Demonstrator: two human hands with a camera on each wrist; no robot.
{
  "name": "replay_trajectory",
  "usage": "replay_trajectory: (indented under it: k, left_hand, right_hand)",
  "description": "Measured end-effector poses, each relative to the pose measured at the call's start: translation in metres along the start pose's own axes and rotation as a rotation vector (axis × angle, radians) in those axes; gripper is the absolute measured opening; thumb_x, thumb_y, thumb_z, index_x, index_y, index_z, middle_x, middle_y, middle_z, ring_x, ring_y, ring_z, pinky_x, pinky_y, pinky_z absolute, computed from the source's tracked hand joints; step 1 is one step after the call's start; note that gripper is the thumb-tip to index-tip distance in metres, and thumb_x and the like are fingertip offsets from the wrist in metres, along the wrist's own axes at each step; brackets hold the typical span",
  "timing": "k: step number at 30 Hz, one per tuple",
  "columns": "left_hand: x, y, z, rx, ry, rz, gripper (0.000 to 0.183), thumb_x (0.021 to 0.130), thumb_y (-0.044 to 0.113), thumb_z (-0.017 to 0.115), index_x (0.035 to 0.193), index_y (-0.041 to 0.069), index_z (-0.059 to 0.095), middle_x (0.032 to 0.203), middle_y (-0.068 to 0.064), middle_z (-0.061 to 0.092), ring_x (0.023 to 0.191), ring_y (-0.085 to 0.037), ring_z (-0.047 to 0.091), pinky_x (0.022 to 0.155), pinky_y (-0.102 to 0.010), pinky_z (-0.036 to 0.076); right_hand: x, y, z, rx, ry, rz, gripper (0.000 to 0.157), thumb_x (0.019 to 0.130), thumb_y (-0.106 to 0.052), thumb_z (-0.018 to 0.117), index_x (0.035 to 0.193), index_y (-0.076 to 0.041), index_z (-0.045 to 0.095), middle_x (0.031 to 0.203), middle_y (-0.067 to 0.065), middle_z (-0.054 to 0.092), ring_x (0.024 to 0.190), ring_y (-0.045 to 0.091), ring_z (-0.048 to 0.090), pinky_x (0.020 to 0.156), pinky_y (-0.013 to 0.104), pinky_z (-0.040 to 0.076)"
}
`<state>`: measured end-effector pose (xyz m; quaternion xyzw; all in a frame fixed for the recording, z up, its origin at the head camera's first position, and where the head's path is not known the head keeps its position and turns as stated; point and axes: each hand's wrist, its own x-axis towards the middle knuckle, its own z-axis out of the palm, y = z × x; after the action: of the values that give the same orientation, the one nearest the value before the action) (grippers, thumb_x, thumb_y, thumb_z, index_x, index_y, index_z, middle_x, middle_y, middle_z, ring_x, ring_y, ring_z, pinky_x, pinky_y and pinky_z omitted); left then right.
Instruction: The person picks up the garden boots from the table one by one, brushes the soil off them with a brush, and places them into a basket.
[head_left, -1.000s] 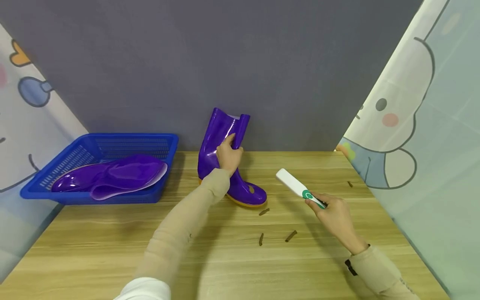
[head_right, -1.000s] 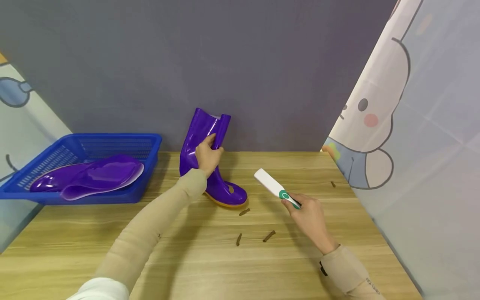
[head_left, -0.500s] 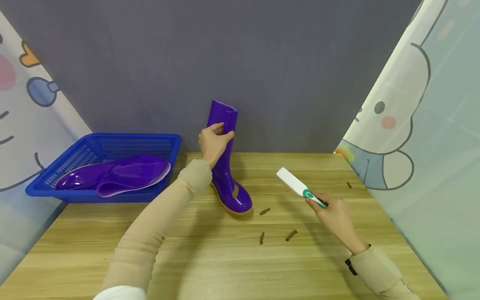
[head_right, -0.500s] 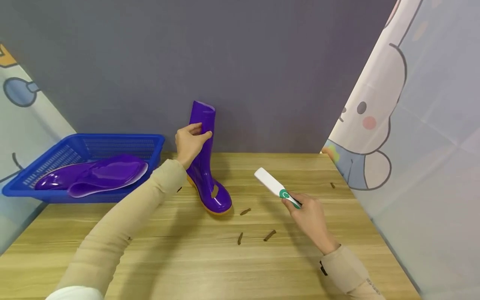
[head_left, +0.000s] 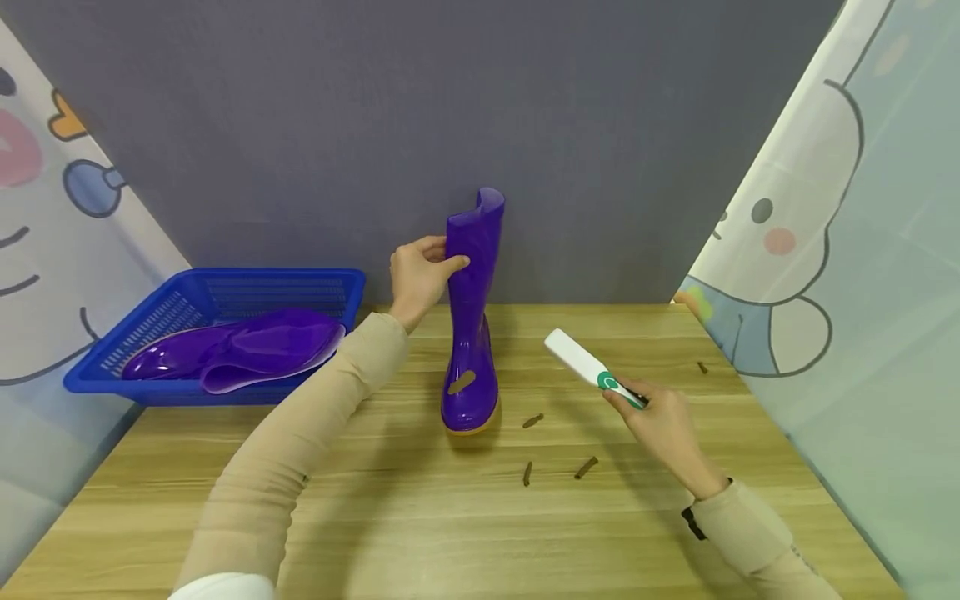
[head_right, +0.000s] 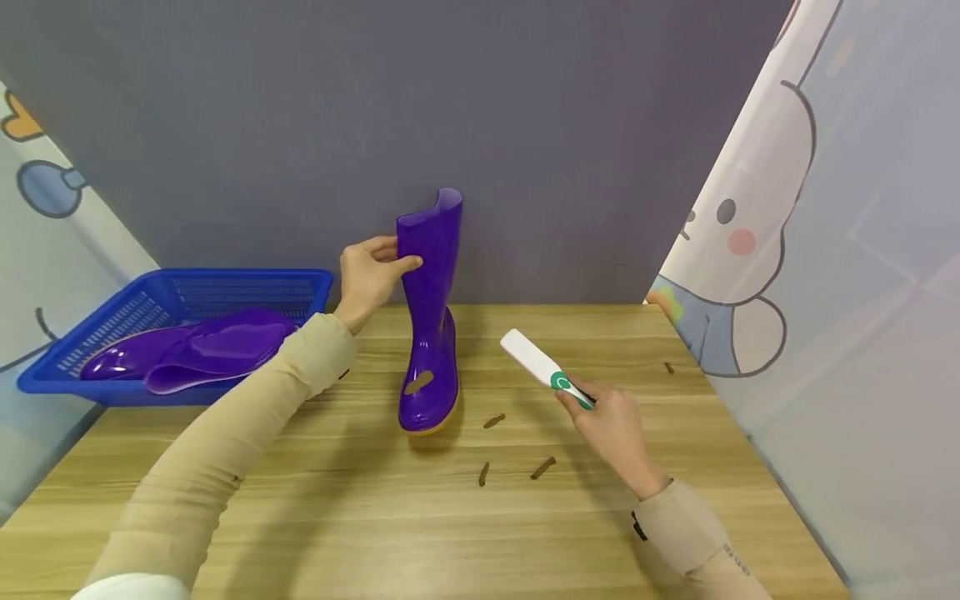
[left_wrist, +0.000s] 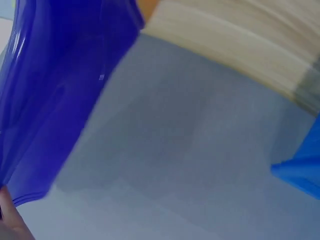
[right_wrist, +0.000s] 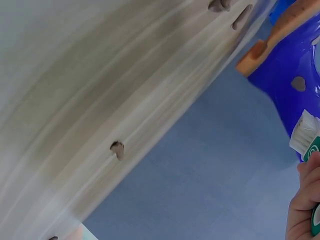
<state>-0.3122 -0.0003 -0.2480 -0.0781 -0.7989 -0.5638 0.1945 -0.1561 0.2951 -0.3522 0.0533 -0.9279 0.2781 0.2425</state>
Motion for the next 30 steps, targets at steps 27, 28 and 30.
replay_trajectory:
  k: [27, 28, 30]
  left_hand:
    - [-0.024, 0.005, -0.023, -0.069, -0.247, 0.116, 0.037, 0.08, 0.012, 0.066, 0.117, 0.007, 0.06, 0.109, -0.014, 0.066, 0.098, -0.021, 0.064, 0.081, -0.03, 0.053]
    - [-0.023, 0.004, -0.025, -0.065, -0.255, 0.13, 0.037, 0.081, 0.012, 0.067, 0.117, 0.006, 0.06, 0.108, -0.014, 0.066, 0.097, -0.022, 0.064, 0.081, -0.03, 0.053]
    - [-0.021, 0.001, -0.029, -0.06, -0.259, 0.16, 0.036, 0.08, 0.013, 0.068, 0.115, 0.004, 0.061, 0.106, -0.016, 0.066, 0.095, -0.023, 0.065, 0.079, -0.03, 0.054]
  right_hand:
    - [-0.001, -0.007, 0.017, 0.047, -0.051, -0.085, 0.03, 0.077, -0.017, 0.072, 0.103, -0.002, 0.068, 0.082, 0.012, 0.07, 0.04, -0.001, 0.029, 0.037, 0.019, 0.029]
    - [-0.001, -0.008, 0.017, 0.048, -0.06, -0.078, 0.031, 0.077, -0.017, 0.072, 0.104, -0.002, 0.068, 0.084, 0.013, 0.07, 0.039, -0.001, 0.029, 0.037, 0.019, 0.029]
    - [0.001, -0.011, 0.018, 0.048, -0.073, -0.071, 0.032, 0.078, -0.018, 0.071, 0.104, -0.001, 0.068, 0.09, 0.016, 0.069, 0.039, -0.001, 0.028, 0.036, 0.019, 0.029]
